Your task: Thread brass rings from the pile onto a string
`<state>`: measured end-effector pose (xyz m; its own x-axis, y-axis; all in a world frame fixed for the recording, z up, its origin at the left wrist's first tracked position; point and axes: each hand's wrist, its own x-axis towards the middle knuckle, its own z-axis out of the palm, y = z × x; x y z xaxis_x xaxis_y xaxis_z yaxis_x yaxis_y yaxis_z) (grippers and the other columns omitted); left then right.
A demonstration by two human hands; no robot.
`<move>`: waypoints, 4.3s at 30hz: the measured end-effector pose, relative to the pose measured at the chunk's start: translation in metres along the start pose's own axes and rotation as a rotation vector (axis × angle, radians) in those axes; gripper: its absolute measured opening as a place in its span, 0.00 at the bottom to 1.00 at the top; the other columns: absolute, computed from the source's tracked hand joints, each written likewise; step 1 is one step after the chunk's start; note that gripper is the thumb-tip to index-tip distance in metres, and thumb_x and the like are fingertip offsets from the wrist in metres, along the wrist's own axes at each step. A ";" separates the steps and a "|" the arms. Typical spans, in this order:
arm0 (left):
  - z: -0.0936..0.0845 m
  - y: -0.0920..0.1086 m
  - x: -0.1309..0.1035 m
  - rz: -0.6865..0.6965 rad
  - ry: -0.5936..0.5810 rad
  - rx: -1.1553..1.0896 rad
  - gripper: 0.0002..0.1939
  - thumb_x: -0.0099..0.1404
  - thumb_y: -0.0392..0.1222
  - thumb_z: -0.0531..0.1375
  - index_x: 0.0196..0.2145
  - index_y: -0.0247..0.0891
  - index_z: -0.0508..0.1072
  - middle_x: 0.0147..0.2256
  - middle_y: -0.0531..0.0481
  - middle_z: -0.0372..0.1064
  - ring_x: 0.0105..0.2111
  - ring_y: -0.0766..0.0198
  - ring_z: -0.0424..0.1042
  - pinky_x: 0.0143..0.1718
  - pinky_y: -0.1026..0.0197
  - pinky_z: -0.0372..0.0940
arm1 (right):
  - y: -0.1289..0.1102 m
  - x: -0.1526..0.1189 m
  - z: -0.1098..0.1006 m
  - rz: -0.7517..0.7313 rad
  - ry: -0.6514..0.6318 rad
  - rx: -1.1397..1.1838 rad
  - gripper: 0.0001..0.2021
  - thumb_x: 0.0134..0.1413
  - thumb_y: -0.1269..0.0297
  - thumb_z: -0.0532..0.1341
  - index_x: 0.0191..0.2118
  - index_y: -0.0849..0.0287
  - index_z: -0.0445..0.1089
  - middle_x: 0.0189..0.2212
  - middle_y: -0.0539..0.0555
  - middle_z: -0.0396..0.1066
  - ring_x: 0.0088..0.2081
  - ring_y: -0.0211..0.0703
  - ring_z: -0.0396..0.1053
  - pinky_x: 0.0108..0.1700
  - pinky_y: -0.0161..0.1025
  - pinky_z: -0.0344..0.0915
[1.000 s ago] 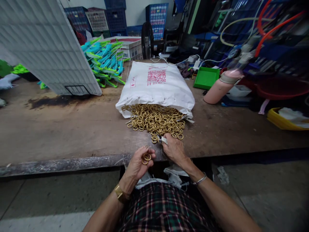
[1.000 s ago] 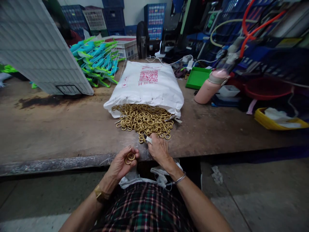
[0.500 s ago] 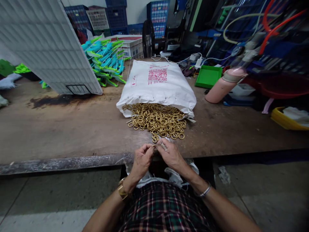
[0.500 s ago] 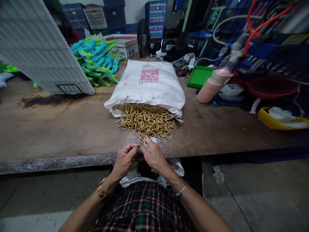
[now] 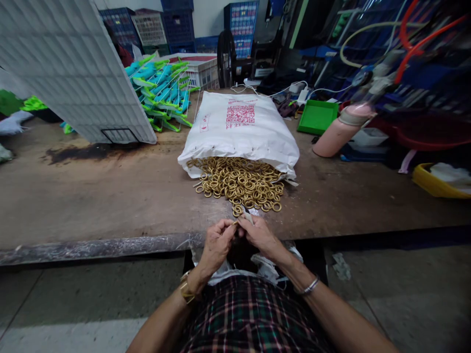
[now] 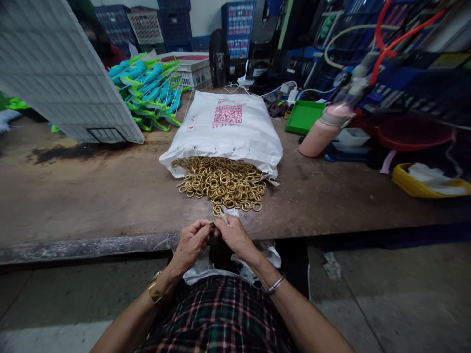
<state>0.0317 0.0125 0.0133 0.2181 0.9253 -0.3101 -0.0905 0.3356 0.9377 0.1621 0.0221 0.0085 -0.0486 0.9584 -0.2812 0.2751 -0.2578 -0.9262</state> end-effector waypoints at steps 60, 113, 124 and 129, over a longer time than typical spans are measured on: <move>-0.005 0.011 -0.020 -0.093 -0.134 -0.450 0.14 0.55 0.49 0.60 0.28 0.34 0.65 0.26 0.50 0.66 0.17 0.75 0.57 0.13 0.72 0.46 | -0.004 0.010 -0.002 -0.145 0.263 -1.026 0.11 0.56 0.62 0.50 0.44 0.57 0.61 0.32 0.54 0.72 0.31 0.41 0.68 0.29 0.34 0.50; -0.007 0.001 0.000 0.115 0.014 0.103 0.13 0.58 0.48 0.57 0.27 0.34 0.69 0.21 0.54 0.63 0.19 0.72 0.58 0.21 0.70 0.53 | -0.002 0.009 0.008 -0.059 0.017 -0.027 0.15 0.50 0.58 0.51 0.18 0.59 0.60 0.12 0.44 0.54 0.17 0.31 0.51 0.21 0.31 0.50; -0.010 0.002 0.000 -0.080 -0.072 -0.107 0.16 0.55 0.53 0.57 0.27 0.35 0.64 0.19 0.58 0.58 0.13 0.77 0.50 0.13 0.71 0.44 | -0.004 0.010 0.010 -0.151 0.059 -0.099 0.13 0.49 0.58 0.50 0.20 0.59 0.58 0.17 0.46 0.58 0.21 0.33 0.55 0.25 0.32 0.53; -0.010 0.000 -0.001 -0.051 -0.060 -0.152 0.17 0.54 0.53 0.58 0.28 0.35 0.64 0.20 0.58 0.58 0.14 0.77 0.50 0.14 0.71 0.44 | 0.001 0.012 0.006 -0.185 0.103 -0.173 0.13 0.52 0.60 0.49 0.21 0.59 0.61 0.18 0.47 0.61 0.23 0.35 0.59 0.27 0.32 0.54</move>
<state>0.0216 0.0138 0.0120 0.2836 0.8957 -0.3425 -0.2228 0.4090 0.8849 0.1562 0.0323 0.0028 -0.0174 0.9970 -0.0758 0.4313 -0.0609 -0.9001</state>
